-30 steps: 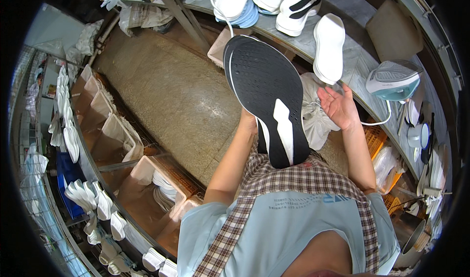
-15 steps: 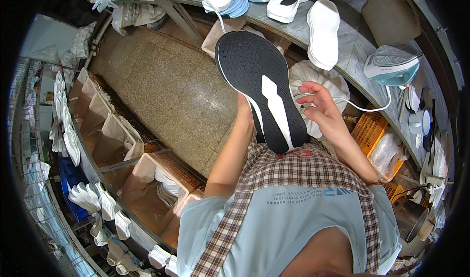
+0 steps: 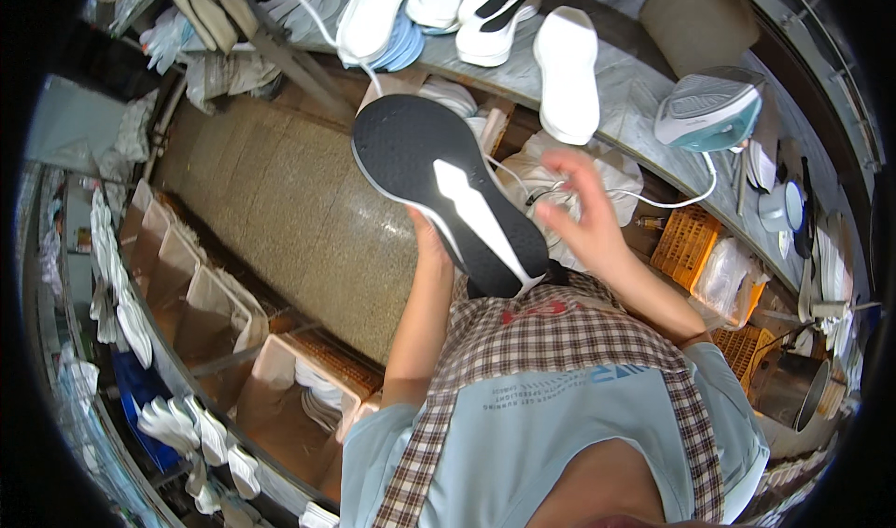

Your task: The person irons the soles of black and white slip-on shoes using a steam iron. They repeatedly press the iron onto the sole, scrape the surface with a metal tool, and compare the treated sole to another shoe. The person handles multiple shoes and places them on a nearby shelf.

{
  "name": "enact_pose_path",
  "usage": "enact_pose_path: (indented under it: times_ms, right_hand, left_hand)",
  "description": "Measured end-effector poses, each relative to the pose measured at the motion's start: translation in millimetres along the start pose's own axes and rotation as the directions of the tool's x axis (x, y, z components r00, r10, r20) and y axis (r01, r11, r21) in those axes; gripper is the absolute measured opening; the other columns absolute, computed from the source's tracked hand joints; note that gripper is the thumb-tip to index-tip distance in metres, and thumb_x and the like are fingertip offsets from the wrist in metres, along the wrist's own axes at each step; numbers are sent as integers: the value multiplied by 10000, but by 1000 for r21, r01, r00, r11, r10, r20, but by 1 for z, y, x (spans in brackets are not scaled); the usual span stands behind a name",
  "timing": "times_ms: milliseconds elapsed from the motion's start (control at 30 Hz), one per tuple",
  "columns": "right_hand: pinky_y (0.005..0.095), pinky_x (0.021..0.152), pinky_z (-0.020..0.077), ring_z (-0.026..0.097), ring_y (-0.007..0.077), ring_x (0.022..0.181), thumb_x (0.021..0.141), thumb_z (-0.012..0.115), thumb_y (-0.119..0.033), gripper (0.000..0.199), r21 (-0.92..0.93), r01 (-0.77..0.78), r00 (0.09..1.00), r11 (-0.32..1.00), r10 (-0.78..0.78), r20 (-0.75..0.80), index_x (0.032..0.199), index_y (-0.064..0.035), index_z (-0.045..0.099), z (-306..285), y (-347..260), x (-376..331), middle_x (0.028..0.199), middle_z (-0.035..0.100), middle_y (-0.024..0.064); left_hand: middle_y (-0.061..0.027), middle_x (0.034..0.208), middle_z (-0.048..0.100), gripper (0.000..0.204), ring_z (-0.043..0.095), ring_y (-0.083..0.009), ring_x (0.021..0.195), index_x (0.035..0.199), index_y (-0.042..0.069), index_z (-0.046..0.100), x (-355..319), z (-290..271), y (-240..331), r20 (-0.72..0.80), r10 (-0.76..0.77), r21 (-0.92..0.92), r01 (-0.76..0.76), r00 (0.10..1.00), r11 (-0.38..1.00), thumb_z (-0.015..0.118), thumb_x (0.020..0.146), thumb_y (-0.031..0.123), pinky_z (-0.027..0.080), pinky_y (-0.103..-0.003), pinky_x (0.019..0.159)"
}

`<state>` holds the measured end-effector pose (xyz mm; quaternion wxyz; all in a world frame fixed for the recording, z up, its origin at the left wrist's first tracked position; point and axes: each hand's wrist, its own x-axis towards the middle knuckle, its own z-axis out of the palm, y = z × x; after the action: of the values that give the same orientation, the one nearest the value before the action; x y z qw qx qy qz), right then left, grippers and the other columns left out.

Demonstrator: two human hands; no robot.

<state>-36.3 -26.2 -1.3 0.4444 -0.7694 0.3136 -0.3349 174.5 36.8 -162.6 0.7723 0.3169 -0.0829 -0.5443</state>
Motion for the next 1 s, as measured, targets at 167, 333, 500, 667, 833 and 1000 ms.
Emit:
enact_pose_path:
  times_ms: [167,333,500,667,833,1000]
  right_hand:
    - [458,1006,304,332,338,1254,677,728,-188,570,-826,-49,953,562,-221,-208,1202,-120,520,-14,61,43,1299,419,143]
    - [418,909,428,439,323,1185,631,709,-97,491,-784,10,991,621,-113,-76,1103,-139,579,-36,103,64,1131,572,69]
    - [334,771,532,606,218,962,831,589,-65,264,451,42,883,892,178,-434,1089,-32,539,-72,88,31,1060,611,115]
    - [362,739,558,612,250,975,924,488,-224,331,979,163,906,124,374,-198,1204,-50,470,-85,69,-2,1165,579,138]
    - [408,801,540,587,269,1035,878,558,-217,388,985,159,956,-61,257,-139,1215,-40,481,-76,61,-14,1194,564,143]
    - [413,831,531,574,272,1067,863,576,-208,415,987,148,974,-64,183,-134,1229,-41,476,-72,55,-15,1215,553,143]
  left_hand:
    - [-84,1196,539,849,542,-232,1074,1301,74,408,-5,1,-2,-26,0,-73,-2,1000,997,484,743,710,493,-356,888]
    - [-81,1230,523,856,532,-241,1093,1318,86,398,-10,10,3,-58,11,-28,-12,998,1000,489,738,709,475,-366,917]
    - [-101,1196,552,989,553,-262,1063,1285,62,436,-16,15,8,-144,28,22,-25,989,999,576,594,757,500,-387,879]
    - [-94,1243,528,1004,533,-275,1098,1321,72,398,-17,13,5,-51,-9,-51,7,999,999,630,590,721,468,-423,925]
    - [-93,1234,537,908,543,-267,1083,1293,66,435,-13,12,0,-132,-32,-49,26,991,998,624,649,677,485,-400,901]
    - [-86,1207,551,813,556,-252,1058,1275,59,449,-11,16,0,-116,-21,-77,12,993,997,591,727,642,495,-382,883]
